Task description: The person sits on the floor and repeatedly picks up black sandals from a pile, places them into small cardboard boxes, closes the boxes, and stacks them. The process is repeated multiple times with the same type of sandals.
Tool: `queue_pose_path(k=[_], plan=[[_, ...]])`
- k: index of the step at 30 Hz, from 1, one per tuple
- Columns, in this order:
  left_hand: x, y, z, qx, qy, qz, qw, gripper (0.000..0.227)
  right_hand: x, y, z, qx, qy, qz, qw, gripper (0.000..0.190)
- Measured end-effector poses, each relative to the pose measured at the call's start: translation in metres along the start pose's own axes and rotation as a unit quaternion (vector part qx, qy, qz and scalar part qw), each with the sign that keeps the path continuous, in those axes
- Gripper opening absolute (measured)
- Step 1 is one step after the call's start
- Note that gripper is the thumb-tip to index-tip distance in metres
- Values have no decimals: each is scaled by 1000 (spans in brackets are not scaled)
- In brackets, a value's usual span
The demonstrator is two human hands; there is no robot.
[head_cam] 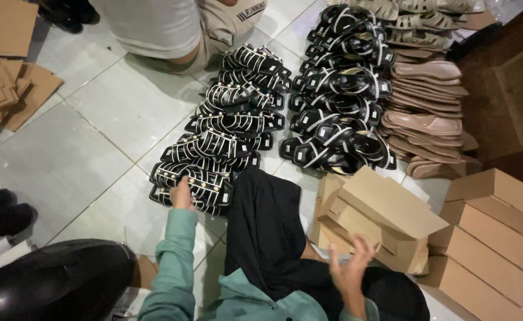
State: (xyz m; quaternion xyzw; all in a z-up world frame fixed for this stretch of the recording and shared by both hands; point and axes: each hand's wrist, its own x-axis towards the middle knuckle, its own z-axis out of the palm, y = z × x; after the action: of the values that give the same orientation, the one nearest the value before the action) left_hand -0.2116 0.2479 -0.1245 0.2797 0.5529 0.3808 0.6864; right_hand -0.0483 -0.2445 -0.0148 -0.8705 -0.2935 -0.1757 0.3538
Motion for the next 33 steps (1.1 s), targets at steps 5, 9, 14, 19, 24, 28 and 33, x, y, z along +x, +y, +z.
queue_pose_path(k=[5,9,14,19,24,28,33], plan=[[-18,4,-18,-99,-68,-26,992,19,9,-58,18,183,-120,-30,975,48],[-69,15,-33,-100,-96,14,990,22,16,-82,20,228,-226,-21,947,51],[-183,3,-23,-74,-197,99,973,65,8,-95,29,515,-303,142,789,69],[-288,-32,20,0,-390,15,921,92,-12,-59,17,647,-250,258,673,82],[-278,-28,65,-47,-408,-285,866,49,-45,2,-43,603,-153,311,719,85],[-260,-14,130,125,-537,-260,792,40,-29,41,-101,512,-142,325,782,77],[-271,-40,181,171,-578,-178,778,42,-39,65,-185,461,-51,379,801,69]])
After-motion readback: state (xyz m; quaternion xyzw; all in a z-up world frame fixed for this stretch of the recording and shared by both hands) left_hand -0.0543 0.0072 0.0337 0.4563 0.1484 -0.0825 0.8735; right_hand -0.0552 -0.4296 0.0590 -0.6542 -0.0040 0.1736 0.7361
